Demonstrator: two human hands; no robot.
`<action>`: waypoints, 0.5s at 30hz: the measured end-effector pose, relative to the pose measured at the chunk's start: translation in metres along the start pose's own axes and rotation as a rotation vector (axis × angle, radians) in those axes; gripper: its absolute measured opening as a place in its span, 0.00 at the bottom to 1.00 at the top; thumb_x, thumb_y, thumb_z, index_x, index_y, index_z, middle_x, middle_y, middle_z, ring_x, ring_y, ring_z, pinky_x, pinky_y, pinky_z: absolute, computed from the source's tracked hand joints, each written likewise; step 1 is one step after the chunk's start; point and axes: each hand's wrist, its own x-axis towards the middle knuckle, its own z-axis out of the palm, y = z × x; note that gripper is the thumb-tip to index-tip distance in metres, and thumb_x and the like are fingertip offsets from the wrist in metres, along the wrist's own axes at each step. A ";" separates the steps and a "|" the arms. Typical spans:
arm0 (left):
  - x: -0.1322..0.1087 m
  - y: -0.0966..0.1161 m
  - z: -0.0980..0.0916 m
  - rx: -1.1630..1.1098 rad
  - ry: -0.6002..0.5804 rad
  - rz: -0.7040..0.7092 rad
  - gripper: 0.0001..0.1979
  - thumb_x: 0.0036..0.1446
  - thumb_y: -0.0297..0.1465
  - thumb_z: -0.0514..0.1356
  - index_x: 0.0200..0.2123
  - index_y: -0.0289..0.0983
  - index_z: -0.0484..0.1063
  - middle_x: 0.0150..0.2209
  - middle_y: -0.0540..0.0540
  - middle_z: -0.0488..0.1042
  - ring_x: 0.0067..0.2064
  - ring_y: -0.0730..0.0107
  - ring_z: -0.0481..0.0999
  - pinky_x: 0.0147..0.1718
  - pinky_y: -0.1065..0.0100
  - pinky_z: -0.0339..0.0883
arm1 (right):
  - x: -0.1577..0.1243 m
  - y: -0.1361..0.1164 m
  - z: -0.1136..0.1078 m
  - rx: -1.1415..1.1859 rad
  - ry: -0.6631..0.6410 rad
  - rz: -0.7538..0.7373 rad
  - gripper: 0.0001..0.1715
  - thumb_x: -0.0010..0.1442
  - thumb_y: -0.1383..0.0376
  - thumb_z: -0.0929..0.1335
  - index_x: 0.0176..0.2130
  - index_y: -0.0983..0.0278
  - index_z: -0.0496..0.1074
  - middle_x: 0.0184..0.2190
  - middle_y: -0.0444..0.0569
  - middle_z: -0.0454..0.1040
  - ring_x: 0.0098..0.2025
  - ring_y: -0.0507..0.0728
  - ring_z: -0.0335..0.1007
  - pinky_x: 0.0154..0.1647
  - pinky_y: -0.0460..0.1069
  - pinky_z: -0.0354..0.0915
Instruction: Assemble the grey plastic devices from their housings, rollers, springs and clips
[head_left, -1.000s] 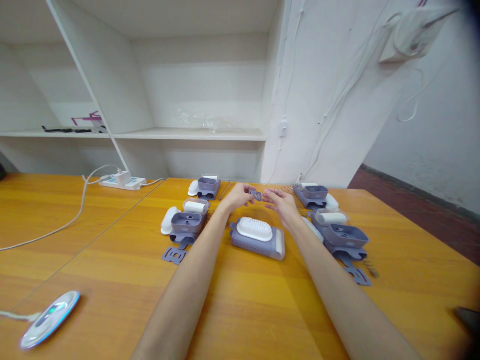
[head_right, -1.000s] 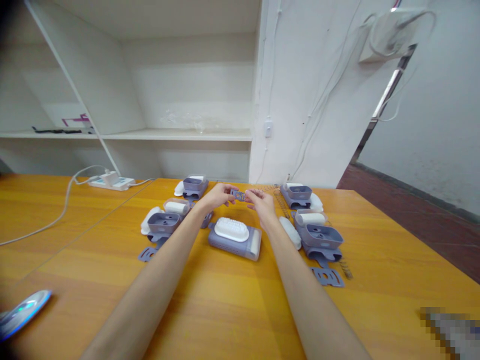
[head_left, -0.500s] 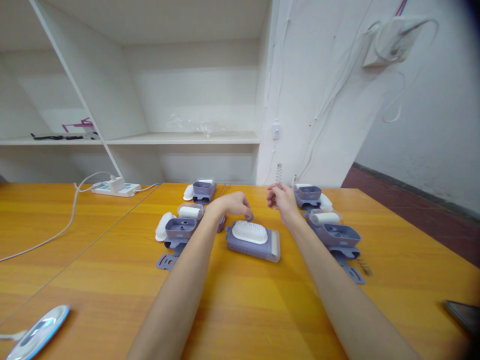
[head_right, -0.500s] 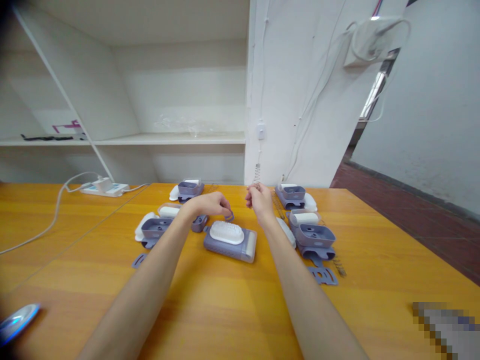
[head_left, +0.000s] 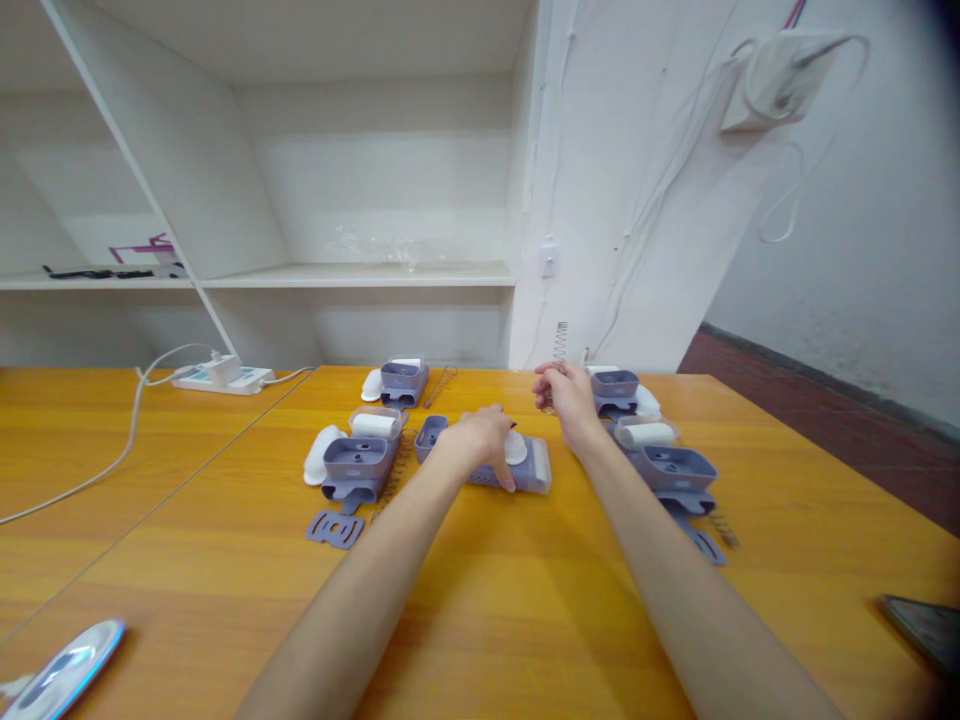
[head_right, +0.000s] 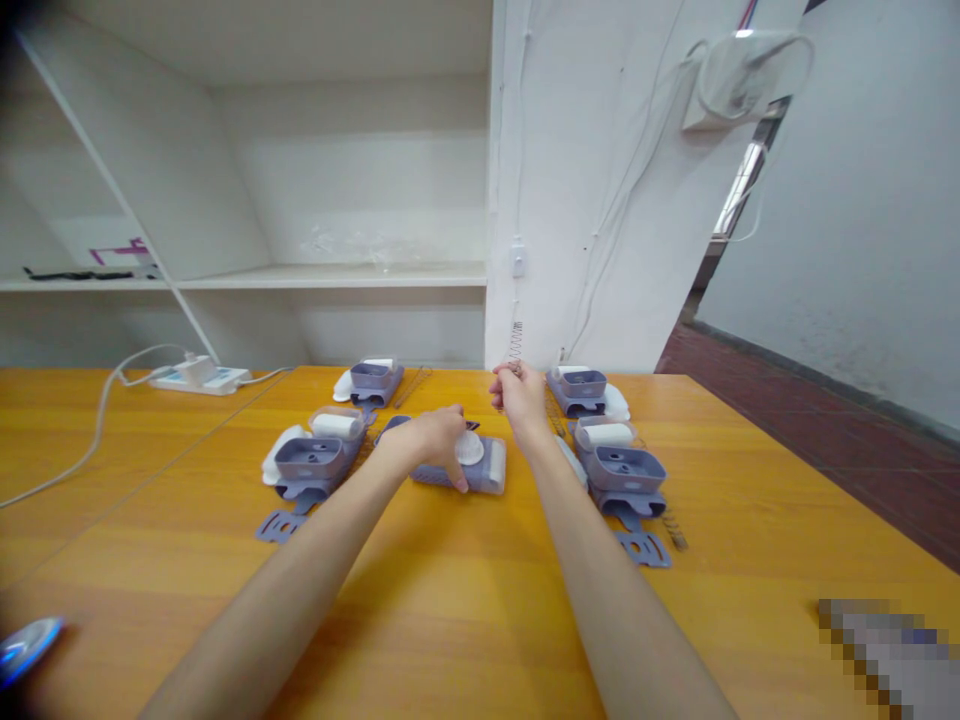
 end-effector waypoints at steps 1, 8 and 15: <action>0.008 -0.005 0.005 -0.013 0.105 0.023 0.36 0.29 0.43 0.71 0.44 0.34 0.71 0.45 0.37 0.71 0.44 0.51 0.72 0.41 0.61 0.66 | 0.000 0.001 0.000 0.001 0.006 -0.001 0.07 0.41 0.68 0.62 0.27 0.63 0.65 0.13 0.37 0.65 0.12 0.47 0.58 0.12 0.41 0.54; 0.052 -0.025 0.026 -0.027 0.388 0.083 0.28 0.44 0.37 0.67 0.49 0.34 0.67 0.50 0.39 0.66 0.50 0.53 0.67 0.50 0.60 0.58 | 0.005 0.018 -0.002 0.028 0.055 -0.006 0.09 0.47 0.63 0.65 0.33 0.62 0.66 0.15 0.38 0.67 0.14 0.50 0.64 0.15 0.43 0.62; 0.058 -0.035 0.031 -0.126 0.601 0.144 0.29 0.44 0.35 0.67 0.51 0.35 0.66 0.50 0.41 0.65 0.51 0.56 0.66 0.51 0.60 0.57 | 0.001 0.042 0.001 0.041 0.049 0.071 0.18 0.54 0.53 0.64 0.41 0.61 0.65 0.19 0.42 0.72 0.18 0.53 0.70 0.16 0.45 0.65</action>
